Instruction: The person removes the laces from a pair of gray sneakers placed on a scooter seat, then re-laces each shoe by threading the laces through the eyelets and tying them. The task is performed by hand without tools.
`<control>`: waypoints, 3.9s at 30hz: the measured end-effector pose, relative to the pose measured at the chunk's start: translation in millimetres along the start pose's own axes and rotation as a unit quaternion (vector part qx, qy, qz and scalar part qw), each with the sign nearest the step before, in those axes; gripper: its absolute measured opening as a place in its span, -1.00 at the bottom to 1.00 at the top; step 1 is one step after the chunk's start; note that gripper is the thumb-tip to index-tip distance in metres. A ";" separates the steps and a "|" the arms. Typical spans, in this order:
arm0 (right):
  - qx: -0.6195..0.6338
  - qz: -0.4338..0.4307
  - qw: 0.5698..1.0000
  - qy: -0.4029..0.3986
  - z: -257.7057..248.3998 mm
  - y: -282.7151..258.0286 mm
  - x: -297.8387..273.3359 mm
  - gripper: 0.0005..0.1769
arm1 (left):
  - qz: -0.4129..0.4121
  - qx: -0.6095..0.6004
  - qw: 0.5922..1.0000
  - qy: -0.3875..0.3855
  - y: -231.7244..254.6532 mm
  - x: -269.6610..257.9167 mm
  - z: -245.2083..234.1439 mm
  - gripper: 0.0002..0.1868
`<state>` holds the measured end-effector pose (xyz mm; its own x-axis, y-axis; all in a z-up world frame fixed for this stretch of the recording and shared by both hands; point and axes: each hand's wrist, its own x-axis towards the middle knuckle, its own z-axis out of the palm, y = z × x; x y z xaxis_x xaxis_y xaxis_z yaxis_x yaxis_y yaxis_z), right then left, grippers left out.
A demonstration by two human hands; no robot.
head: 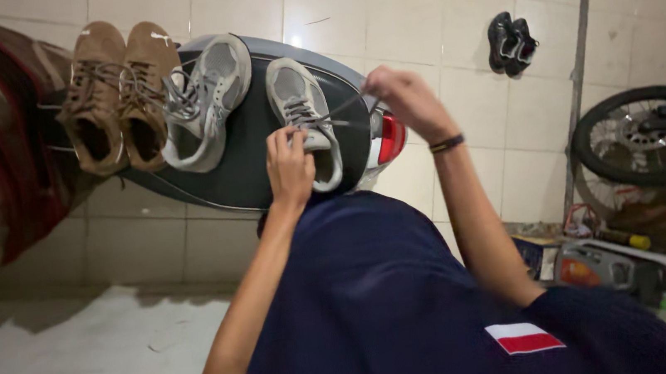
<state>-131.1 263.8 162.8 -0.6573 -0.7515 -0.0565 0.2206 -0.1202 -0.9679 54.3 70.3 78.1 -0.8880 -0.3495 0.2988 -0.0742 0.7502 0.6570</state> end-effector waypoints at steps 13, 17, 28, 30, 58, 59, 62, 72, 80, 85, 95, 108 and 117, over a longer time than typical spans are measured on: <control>0.137 -0.200 0.970 0.021 -53.7 -119.2 -0.3 -0.71 | -0.036 -0.047 0.997 0.040 5.8 1.3 1.8 -0.56; 0.085 -0.244 0.963 0.074 -46.8 -131.5 13.6 -0.80 | -0.022 -0.042 0.998 0.032 2.2 3.2 -1.1 -0.50; -0.318 -0.087 0.944 -0.016 40.2 -28.6 53.6 -0.88 | -0.016 -0.017 0.999 0.023 -7.1 9.7 0.2 -0.49; -0.401 -0.081 0.911 -0.046 52.8 -5.8 53.9 -0.90 | -0.027 -0.024 0.999 0.023 -5.9 12.3 0.6 -0.50; -0.433 0.050 0.900 0.021 57.6 106.7 58.2 -0.86 | -0.185 -0.237 0.943 0.143 -21.1 1.1 23.8 -0.54; -0.424 0.060 0.903 0.031 59.0 110.0 57.4 -0.87 | -0.192 -0.235 0.942 0.142 -21.9 0.9 27.3 -0.57; -0.420 0.062 0.902 0.079 63.1 114.6 54.4 -0.89 | -0.193 -0.246 0.940 0.133 -25.4 -2.4 36.1 -0.60; -0.376 -0.033 0.922 0.092 90.4 96.4 40.4 -0.75 | -0.406 -0.502 0.763 0.027 -74.4 5.9 53.1 -0.78; -0.516 -0.156 0.830 0.143 100.3 77.4 6.3 -0.54 | -0.350 -0.458 0.814 0.075 -65.9 28.4 26.5 -0.84; -0.440 -0.060 0.867 0.225 102.9 92.7 -16.3 -0.58 | -0.292 -0.642 0.693 0.150 -81.3 35.7 -82.6 -0.90; -0.394 -0.002 0.899 0.190 101.7 106.7 -17.9 -0.70 | -0.226 -0.565 0.724 0.325 -95.8 36.3 -293.5 -0.80; -0.459 0.051 0.872 0.159 78.4 86.8 -6.9 -0.70 | 0.079 -0.078 0.970 -0.216 -106.4 24.0 -60.5 -0.56; -0.543 0.080 0.827 0.125 64.8 98.7 -0.2 -0.64 | -0.133 -0.152 0.954 -0.220 -116.6 35.8 32.0 -0.55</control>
<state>-62.4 210.0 83.1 -0.8411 -0.5269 -0.1225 -0.3677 0.7229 -0.5850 16.6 -11.7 -10.0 -0.9657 -0.1847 -0.1823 -0.2477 0.4463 0.8600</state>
